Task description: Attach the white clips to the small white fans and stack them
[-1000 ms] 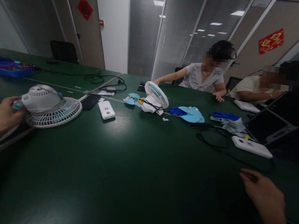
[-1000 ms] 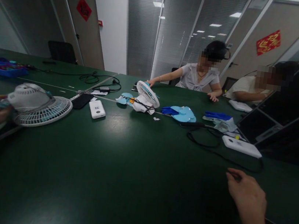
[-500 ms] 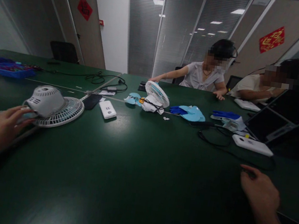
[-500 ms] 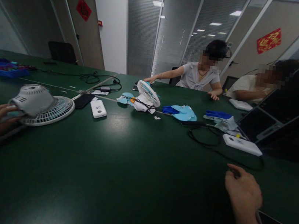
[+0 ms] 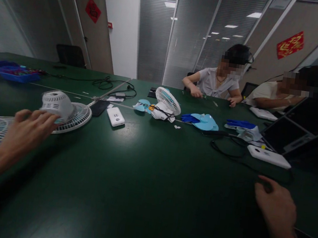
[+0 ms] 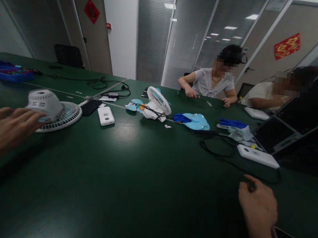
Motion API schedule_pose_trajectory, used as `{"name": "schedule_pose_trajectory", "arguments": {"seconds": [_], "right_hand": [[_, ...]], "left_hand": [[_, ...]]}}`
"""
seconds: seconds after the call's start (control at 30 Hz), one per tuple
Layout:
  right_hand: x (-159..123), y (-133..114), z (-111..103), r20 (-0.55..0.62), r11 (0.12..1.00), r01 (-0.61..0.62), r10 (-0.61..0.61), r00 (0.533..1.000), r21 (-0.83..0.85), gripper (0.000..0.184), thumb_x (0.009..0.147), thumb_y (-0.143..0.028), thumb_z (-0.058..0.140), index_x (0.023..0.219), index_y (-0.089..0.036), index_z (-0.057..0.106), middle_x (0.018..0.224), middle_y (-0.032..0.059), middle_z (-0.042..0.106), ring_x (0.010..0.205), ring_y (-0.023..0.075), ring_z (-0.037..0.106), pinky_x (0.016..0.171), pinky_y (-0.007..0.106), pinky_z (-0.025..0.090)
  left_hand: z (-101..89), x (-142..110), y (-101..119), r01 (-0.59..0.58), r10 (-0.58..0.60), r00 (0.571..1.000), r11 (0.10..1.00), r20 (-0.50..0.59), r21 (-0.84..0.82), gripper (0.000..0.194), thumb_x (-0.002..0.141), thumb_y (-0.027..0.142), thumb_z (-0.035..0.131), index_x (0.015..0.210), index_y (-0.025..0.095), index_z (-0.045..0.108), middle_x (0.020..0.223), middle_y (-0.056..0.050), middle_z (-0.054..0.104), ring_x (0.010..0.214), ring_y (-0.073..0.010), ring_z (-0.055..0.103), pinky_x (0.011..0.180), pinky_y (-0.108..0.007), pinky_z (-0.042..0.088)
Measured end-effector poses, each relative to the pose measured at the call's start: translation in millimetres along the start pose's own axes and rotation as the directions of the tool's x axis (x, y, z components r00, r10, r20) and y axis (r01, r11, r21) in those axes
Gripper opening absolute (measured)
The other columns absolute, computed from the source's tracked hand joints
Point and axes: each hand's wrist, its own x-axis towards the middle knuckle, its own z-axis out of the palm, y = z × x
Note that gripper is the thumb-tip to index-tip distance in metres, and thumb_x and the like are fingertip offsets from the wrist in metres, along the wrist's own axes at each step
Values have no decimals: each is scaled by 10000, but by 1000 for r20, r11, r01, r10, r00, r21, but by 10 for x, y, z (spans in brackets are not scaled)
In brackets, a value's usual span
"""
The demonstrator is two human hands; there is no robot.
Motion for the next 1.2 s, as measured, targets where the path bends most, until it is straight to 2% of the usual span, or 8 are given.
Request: {"name": "schedule_pose_trajectory", "arguments": {"seconds": [0.13, 0.33, 0.5, 0.6, 0.67, 0.8, 1.0, 1.2], "right_hand": [[-150, -308, -126, -100, 998, 43, -37, 994, 54, 556, 957, -452, 406, 1298, -113, 685, 1182, 235, 657, 1192, 427, 615, 906, 504, 507], [-352, -861, -171, -120, 944, 290, -273, 955, 159, 448, 961, -388, 460, 1306, -190, 666, 1328, 139, 635, 1218, 321, 608, 1022, 427, 486], [-436, -1011, -65, -146, 854, 451, -427, 892, 259, 391, 947, -365, 504, 1250, -204, 692, 1322, 151, 617, 1213, 353, 605, 1019, 513, 501], [-443, -988, -28, -130, 859, 437, -417, 899, 267, 375, 956, -374, 495, 1225, -210, 698, 1307, 147, 623, 1158, 343, 634, 950, 500, 541], [-441, -975, -23, -116, 864, 427, -411, 904, 269, 374, 963, -378, 491, 1225, -210, 698, 1310, 147, 624, 1113, 333, 652, 900, 482, 560], [-438, -976, -25, -80, 862, 429, -423, 902, 269, 370, 961, -377, 503, 1225, -212, 703, 1321, 146, 623, 1079, 327, 664, 865, 475, 568], [-447, -966, 3, -71, 856, 435, -433, 898, 281, 379, 971, -392, 488, 1233, -210, 693, 1340, 138, 610, 1105, 327, 659, 857, 471, 578], [-467, -992, -13, -52, 837, 463, -470, 881, 290, 359, 976, -370, 500, 1242, -218, 688, 1342, 140, 607, 1161, 344, 643, 886, 498, 579]], "left_hand": [[-10, 55, 117, -46, 35, 997, 988, 74, 147, 488, 1069, 335, 368, 1388, 28, 573, 1474, -276, 570, 1432, -434, 456, 1174, -650, 258], [-48, 265, 325, 10, -51, 984, 973, 171, 232, 538, 1076, 392, 365, 1347, -23, 575, 1214, -242, 696, 1277, -457, 578, 1138, -662, 308], [-136, 337, 479, 220, -248, 963, 948, 102, 232, 666, 1099, 437, 144, 1405, -66, 454, 1390, -271, 559, 1331, -461, 538, 1106, -606, 401], [-218, 194, 495, 408, -424, 906, 882, 16, 235, 808, 1061, 575, 143, 1384, -115, 413, 1474, -352, 444, 1368, -552, 461, 1057, -670, 430], [-244, 101, 480, 520, -549, 833, 820, 72, 239, 914, 1018, 688, 178, 1372, -117, 429, 1418, -345, 523, 1308, -530, 539, 1039, -657, 461], [-219, 34, 465, 601, -650, 712, 760, 266, 248, 938, 998, 723, 170, 1163, -74, 637, 953, -220, 742, 885, -363, 733, 749, -364, 567], [-164, -58, 607, 481, -521, 812, 853, 264, 205, 752, 1040, 611, 232, 1201, 36, 689, 792, -91, 711, 812, -283, 711, 609, -204, 388], [-60, -514, 773, 454, -483, 835, 876, 264, 165, 536, 1001, 547, 425, 990, 112, 739, 664, -28, 664, 719, -253, 703, 617, -203, 376]]}}
